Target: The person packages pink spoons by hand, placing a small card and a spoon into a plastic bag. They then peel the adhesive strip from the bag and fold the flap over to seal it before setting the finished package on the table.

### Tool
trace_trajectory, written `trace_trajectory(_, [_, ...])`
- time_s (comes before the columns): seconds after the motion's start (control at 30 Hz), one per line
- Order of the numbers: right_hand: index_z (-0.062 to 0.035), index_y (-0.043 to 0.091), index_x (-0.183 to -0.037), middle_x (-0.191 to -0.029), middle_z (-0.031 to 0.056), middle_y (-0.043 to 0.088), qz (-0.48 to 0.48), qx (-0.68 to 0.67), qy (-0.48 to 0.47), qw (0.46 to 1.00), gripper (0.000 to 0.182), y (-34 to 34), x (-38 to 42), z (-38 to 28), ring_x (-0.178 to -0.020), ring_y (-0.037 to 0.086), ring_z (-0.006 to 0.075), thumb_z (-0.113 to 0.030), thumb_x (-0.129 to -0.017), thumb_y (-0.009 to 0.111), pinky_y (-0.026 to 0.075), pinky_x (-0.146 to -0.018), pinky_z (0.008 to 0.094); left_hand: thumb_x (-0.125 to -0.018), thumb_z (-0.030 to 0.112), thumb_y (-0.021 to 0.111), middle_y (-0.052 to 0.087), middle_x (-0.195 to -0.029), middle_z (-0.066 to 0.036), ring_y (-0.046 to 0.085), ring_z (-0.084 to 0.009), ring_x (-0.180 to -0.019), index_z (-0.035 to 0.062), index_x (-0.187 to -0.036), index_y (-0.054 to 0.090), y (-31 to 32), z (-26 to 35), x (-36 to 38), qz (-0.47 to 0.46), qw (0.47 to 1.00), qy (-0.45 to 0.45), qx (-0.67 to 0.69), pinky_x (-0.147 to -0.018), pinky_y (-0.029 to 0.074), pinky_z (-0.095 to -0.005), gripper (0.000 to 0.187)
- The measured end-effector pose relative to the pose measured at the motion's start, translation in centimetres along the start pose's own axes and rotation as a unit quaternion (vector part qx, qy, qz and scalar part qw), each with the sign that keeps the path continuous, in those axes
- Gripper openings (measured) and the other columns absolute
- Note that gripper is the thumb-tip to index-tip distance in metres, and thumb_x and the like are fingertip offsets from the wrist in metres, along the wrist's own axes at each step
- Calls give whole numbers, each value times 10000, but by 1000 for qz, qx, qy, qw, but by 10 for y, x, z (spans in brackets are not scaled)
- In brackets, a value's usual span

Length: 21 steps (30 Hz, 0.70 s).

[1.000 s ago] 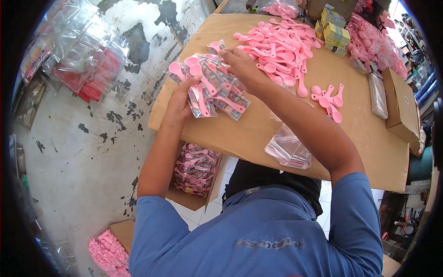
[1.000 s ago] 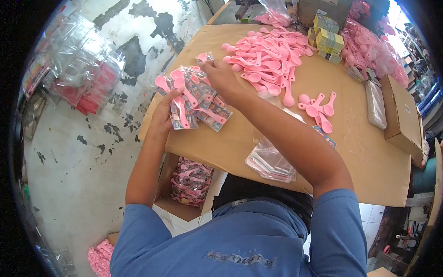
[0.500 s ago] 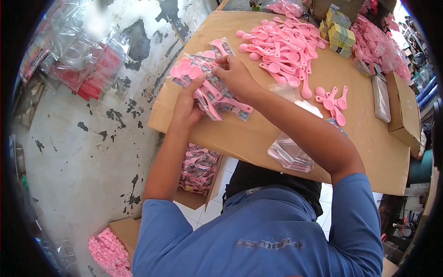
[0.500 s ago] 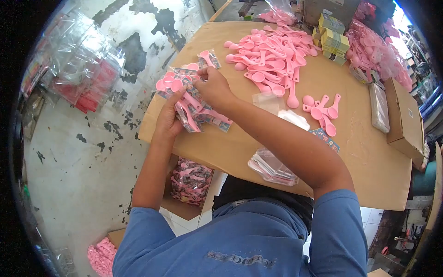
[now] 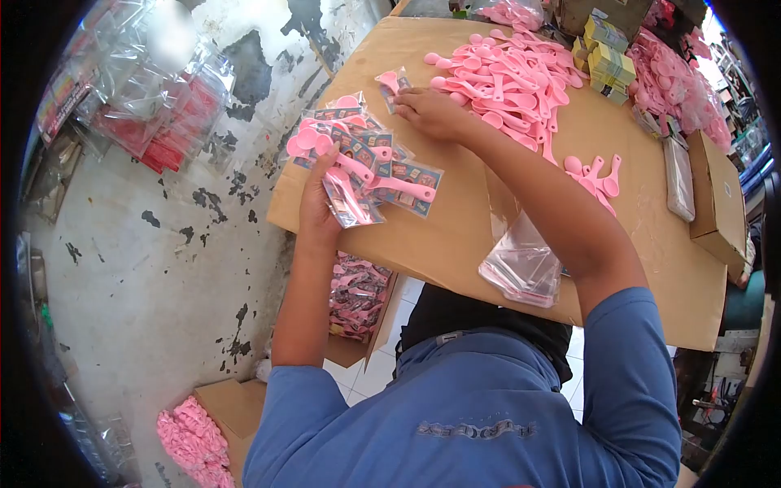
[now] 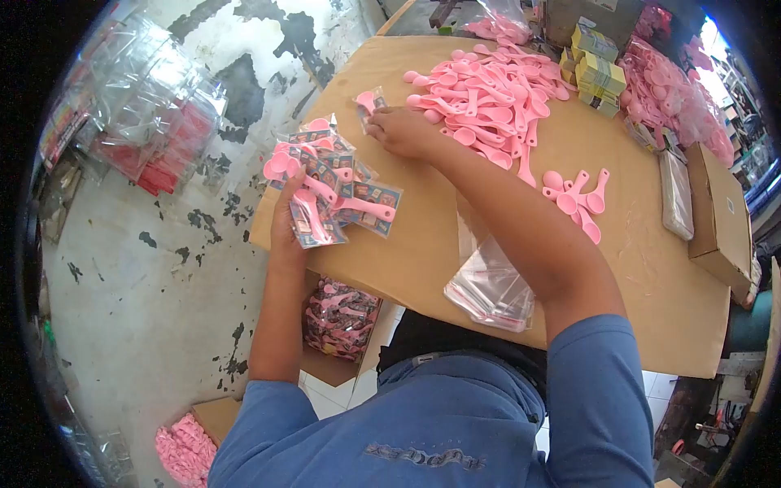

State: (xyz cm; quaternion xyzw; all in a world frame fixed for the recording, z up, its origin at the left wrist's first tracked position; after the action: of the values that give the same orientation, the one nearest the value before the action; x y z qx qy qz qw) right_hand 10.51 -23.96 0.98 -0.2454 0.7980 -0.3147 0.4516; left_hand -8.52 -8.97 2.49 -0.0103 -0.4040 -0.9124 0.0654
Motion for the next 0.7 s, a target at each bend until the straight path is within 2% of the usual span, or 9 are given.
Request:
trace_trajectory(0.1, [-5, 666, -1171, -1211, 185, 669, -176, 65, 96, 977, 369, -28, 1, -37, -1135, 645, 347, -341, -1039, 592, 495, -987, 456, -1005, 219, 682, 688, -1218, -132, 708, -268, -1085, 53, -1327, 576, -4, 3, 7, 3, 1000, -9, -11, -932, 614, -454, 377])
trace_trajectory(0.2, [-5, 662, -1125, -1125, 226, 676, -20, 125, 123, 984, 337, -50, 8, -53, -1082, 657, 405, -311, -987, 639, 496, -972, 503, -1006, 239, 678, 683, -1239, -139, 706, -275, -1098, 58, -1352, 567, 5, 4, 12, -3, 1000, -8, -25, -938, 611, -449, 406])
trace_trajectory(0.3, [25, 620, -1184, -1148, 245, 642, -11, 200, 203, 959, 440, -41, 18, -48, -1152, 625, 370, -306, -918, 738, 495, -946, 505, -1002, 252, 681, 677, -1255, -144, 703, -278, -1108, 61, -1386, 549, 17, -1, 13, -14, 999, -1, -32, -945, 608, -445, 449])
trace_trajectory(0.4, [55, 638, -1113, -1067, 263, 667, -7, 169, 147, 975, 439, -27, 19, -38, -1091, 655, 394, -295, -885, 773, 520, -895, 508, -992, 270, 691, 669, -1273, -151, 699, -281, -1119, 59, -1424, 523, 18, -8, 17, -10, 999, 3, -33, -961, 601, -454, 510])
trace_trajectory(0.5, [57, 669, -1059, -997, 277, 695, -62, 19, 223, 973, 400, -19, 15, -21, -963, 694, 404, -274, -868, 789, 545, -812, 489, -994, 290, 688, 663, -1285, -157, 694, -283, -1130, 50, -1437, 508, 27, -13, 18, -35, 999, 10, -36, -963, 596, -456, 535])
trace_trajectory(0.6, [62, 702, -1073, -957, 233, 731, -145, 14, 253, 956, 374, -26, 20, -23, -850, 720, 319, -244, -876, 786, 561, -743, 412, -997, 304, 681, 655, -1299, -164, 687, -288, -1146, 43, -1446, 495, 39, -16, 22, -55, 998, 6, -32, -961, 593, -452, 552])
trace_trajectory(0.63, [59, 715, -1057, -953, 206, 739, -139, -89, 286, 944, 355, -27, 24, -24, -845, 723, 295, -236, -875, 789, 568, -742, 402, -999, 306, 675, 655, -1300, -166, 686, -290, -1148, 40, -1452, 489, 38, -17, 22, -53, 998, 3, -32, -964, 592, -454, 557])
trace_trajectory(0.7, [53, 742, -1026, -943, 152, 754, -123, -294, 341, 884, 318, -26, 33, -32, -835, 729, 248, -220, -873, 795, 582, -739, 381, -1004, 311, 664, 655, -1301, -170, 685, -294, -1152, 35, -1463, 477, 36, -19, 24, -46, 998, -5, -33, -969, 590, -457, 567])
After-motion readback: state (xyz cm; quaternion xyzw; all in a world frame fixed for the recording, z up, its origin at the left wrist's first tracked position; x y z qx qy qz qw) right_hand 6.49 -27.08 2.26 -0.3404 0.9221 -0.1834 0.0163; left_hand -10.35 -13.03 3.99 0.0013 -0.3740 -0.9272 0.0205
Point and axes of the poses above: each hand's wrist, its own x-axis away from the middle knuckle, its own y-axis out of the palm, z = x × y, the point moved 6 cm from there along -x, towards the middle knuckle
